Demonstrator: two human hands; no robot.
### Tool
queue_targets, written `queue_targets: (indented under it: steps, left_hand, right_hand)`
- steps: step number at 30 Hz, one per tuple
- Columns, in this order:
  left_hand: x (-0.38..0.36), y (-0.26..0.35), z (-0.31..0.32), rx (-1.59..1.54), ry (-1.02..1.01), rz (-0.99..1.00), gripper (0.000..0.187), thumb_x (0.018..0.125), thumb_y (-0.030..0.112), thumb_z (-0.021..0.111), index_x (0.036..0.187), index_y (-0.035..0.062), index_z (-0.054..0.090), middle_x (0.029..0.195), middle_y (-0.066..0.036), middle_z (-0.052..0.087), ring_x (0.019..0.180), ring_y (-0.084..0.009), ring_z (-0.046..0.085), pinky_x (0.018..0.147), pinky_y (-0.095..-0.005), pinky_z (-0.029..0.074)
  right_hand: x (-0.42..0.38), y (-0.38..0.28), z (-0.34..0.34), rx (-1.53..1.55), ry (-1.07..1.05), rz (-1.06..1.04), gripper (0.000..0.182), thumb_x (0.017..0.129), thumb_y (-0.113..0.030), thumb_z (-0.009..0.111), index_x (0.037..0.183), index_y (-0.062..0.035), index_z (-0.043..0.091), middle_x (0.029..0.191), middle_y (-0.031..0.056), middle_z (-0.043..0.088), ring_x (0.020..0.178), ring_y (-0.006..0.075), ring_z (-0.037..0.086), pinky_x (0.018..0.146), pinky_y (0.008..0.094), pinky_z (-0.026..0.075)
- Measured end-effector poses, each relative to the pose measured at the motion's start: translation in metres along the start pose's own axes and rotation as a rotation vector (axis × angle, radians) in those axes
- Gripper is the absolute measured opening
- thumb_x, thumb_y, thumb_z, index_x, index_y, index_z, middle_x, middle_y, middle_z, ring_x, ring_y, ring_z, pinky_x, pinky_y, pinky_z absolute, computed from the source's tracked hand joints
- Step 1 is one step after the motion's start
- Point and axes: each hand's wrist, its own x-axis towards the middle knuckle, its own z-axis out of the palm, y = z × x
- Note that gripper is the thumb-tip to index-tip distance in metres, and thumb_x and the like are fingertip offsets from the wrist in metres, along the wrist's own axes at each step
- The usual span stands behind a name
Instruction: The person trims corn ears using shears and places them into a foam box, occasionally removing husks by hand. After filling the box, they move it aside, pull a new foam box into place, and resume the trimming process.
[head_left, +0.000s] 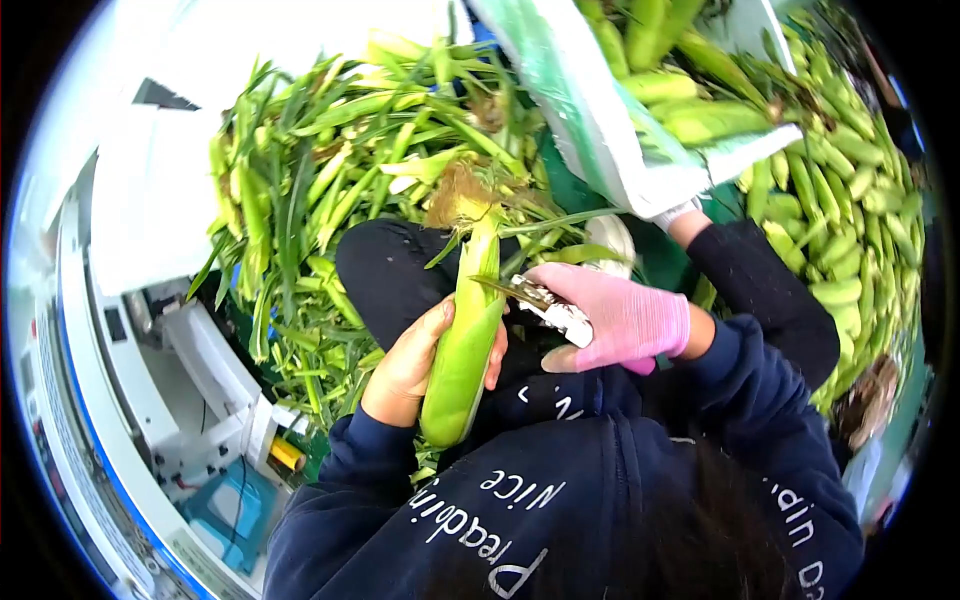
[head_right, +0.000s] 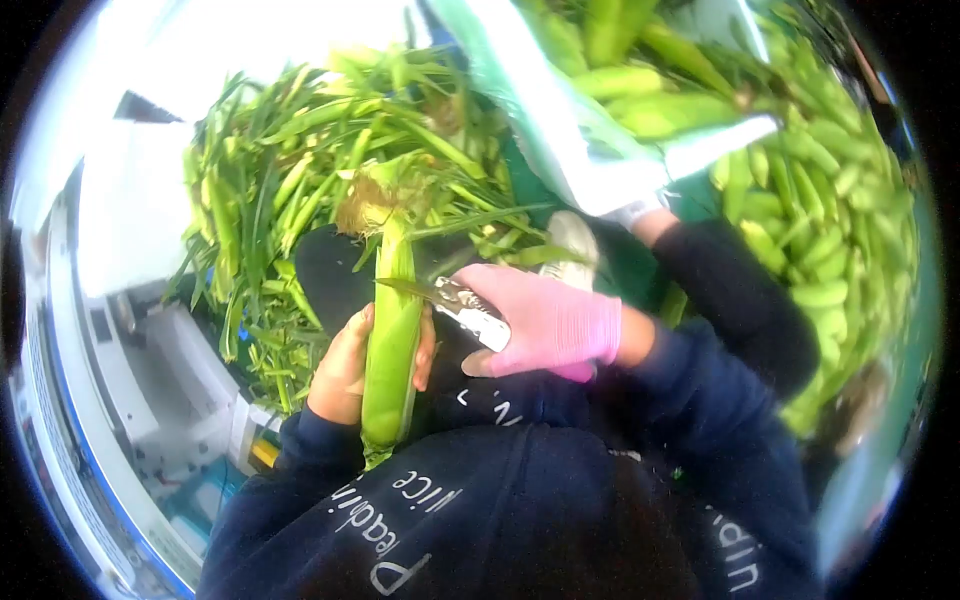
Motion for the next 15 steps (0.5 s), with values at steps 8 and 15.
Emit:
queue_targets:
  steps: [8, 15]
  left_hand:
    - [0.007, 0.003, -0.006, -0.085, -0.082, -0.132, 0.064, 0.097, 0.055, 0.053, 0.124, -0.0027, 0.053, 0.087, -0.017, 0.062, 0.069, -0.0283, 0.064, 0.062, -0.0352, 0.054]
    - [0.017, 0.009, 0.022, 0.996, 0.307, 0.476, 0.065, 0.091, 0.059, 0.064, 0.115, -0.0014, 0.056, 0.097, -0.009, 0.064, 0.085, -0.0226, 0.066, 0.075, -0.0344, 0.053]
  right_hand:
    - [-0.002, -0.002, -0.008, 0.279, -0.035, 0.318, 0.028, 0.082, -0.024, 0.077, 0.095, -0.0037, 0.063, 0.074, 0.0034, 0.065, 0.062, 0.0162, 0.063, 0.061, 0.0305, 0.052]
    - [-0.018, -0.004, 0.021, 0.999, 0.361, 0.151, 0.028, 0.092, -0.009, 0.063, 0.117, 0.0006, 0.055, 0.098, 0.0095, 0.065, 0.082, 0.0174, 0.065, 0.070, 0.0304, 0.056]
